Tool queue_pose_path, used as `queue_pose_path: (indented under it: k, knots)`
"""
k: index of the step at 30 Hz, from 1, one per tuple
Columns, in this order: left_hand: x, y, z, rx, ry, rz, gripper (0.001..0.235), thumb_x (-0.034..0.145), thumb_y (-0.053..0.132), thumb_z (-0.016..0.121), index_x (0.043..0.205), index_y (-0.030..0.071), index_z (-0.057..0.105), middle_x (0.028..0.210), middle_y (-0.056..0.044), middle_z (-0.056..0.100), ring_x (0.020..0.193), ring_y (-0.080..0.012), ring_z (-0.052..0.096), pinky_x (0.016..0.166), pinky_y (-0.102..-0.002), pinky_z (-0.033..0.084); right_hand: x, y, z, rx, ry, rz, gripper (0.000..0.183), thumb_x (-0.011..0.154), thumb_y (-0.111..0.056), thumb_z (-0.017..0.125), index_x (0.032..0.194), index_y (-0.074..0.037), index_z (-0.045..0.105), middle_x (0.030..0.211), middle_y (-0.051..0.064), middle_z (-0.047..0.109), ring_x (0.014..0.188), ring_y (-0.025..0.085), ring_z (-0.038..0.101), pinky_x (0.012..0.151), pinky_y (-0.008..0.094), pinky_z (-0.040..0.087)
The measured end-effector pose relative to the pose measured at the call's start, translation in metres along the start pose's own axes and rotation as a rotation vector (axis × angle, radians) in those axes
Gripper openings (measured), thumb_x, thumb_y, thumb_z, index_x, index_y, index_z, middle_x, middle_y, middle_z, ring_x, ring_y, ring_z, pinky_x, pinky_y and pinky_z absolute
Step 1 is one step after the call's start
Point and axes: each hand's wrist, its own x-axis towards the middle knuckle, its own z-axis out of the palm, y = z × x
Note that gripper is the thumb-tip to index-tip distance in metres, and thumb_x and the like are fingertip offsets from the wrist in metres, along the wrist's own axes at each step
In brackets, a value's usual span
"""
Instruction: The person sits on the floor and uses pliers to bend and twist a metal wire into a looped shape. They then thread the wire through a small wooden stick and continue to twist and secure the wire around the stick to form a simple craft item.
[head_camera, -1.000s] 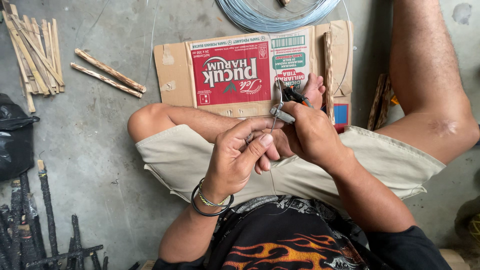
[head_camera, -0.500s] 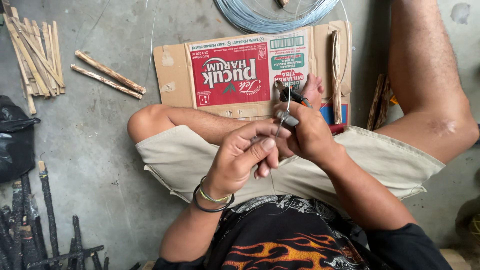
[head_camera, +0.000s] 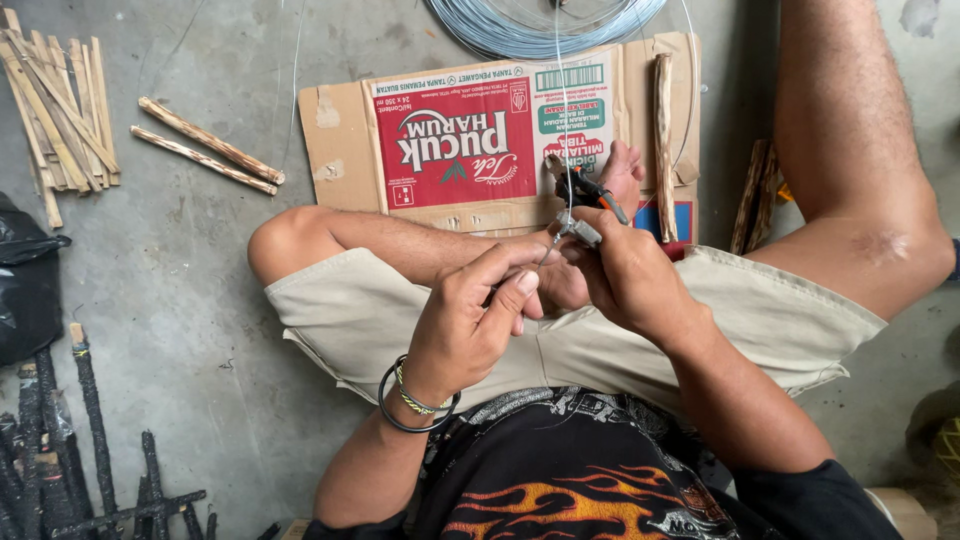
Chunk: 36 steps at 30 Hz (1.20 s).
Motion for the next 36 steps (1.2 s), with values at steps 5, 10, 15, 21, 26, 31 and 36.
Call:
queue_pose_path:
  k: [5, 10, 15, 21, 26, 31, 36]
  knots:
    - [0.000, -0.011, -0.006, -0.294, -0.141, -0.148, 0.028, 0.108, 0.014, 0.053, 0.127, -0.002, 0.066, 0.084, -0.002, 0.069, 0.065, -0.0027, 0.056, 0.056, -0.018, 0.047, -0.001, 0.000, 0.002, 0.005, -0.006, 0.000, 0.041, 0.095, 0.000, 0.067, 0.131, 0.003, 0.048, 0.104, 0.021, 0.071, 0.087, 0.040, 0.072, 0.071, 0.043, 0.055]
    - [0.000, -0.024, -0.009, -0.706, -0.258, -0.317, 0.027, 0.107, 0.016, 0.057, 0.123, -0.004, 0.066, 0.076, -0.002, 0.064, 0.059, -0.0018, 0.049, 0.053, -0.016, 0.039, -0.003, -0.002, 0.009, 0.044, 0.016, 0.041, 0.044, 0.091, -0.001, 0.073, 0.129, 0.001, 0.051, 0.101, 0.017, 0.071, 0.082, 0.033, 0.074, 0.070, 0.040, 0.056]
    - [-0.003, -0.030, -0.003, -0.978, -0.293, -0.390, 0.023, 0.108, 0.012, 0.057, 0.122, -0.006, 0.062, 0.076, -0.002, 0.059, 0.058, -0.0044, 0.042, 0.053, -0.019, 0.034, -0.002, -0.003, 0.010, 0.039, 0.077, -0.078, 0.041, 0.092, 0.005, 0.066, 0.130, 0.002, 0.050, 0.107, 0.018, 0.070, 0.088, 0.035, 0.072, 0.075, 0.040, 0.057]
    - [-0.004, -0.032, -0.003, -1.178, -0.386, -0.373, 0.024, 0.111, 0.012, 0.055, 0.127, -0.006, 0.059, 0.072, 0.000, 0.051, 0.058, -0.0060, 0.039, 0.053, -0.021, 0.032, 0.002, 0.002, 0.010, -0.081, 0.141, -0.250, 0.035, 0.093, 0.003, 0.068, 0.122, 0.004, 0.048, 0.104, 0.019, 0.067, 0.092, 0.039, 0.068, 0.084, 0.046, 0.055]
    - [-0.001, -0.033, -0.003, -1.249, -0.414, -0.392, 0.025, 0.110, 0.012, 0.054, 0.126, -0.006, 0.058, 0.075, 0.001, 0.051, 0.057, -0.0042, 0.038, 0.051, -0.020, 0.030, -0.001, 0.002, 0.010, -0.049, 0.082, -0.133, 0.039, 0.090, 0.000, 0.074, 0.122, 0.005, 0.052, 0.097, 0.019, 0.067, 0.083, 0.035, 0.068, 0.074, 0.042, 0.054]
    - [0.002, -0.035, -0.004, -1.317, -0.410, -0.429, 0.023, 0.111, 0.013, 0.053, 0.124, -0.005, 0.057, 0.075, 0.002, 0.049, 0.056, -0.0034, 0.036, 0.051, -0.019, 0.028, 0.001, -0.003, 0.008, -0.036, 0.055, -0.082, 0.044, 0.092, 0.002, 0.071, 0.130, 0.005, 0.050, 0.113, 0.018, 0.073, 0.088, 0.032, 0.072, 0.079, 0.039, 0.057]
    - [0.003, -0.035, -0.007, -1.373, -0.412, -0.430, 0.018, 0.112, 0.013, 0.053, 0.123, -0.001, 0.056, 0.075, 0.002, 0.047, 0.056, -0.0032, 0.035, 0.051, -0.019, 0.027, 0.006, -0.007, 0.004, -0.048, 0.047, -0.100, 0.043, 0.095, 0.001, 0.069, 0.133, 0.004, 0.048, 0.114, 0.020, 0.071, 0.099, 0.038, 0.073, 0.083, 0.042, 0.058]
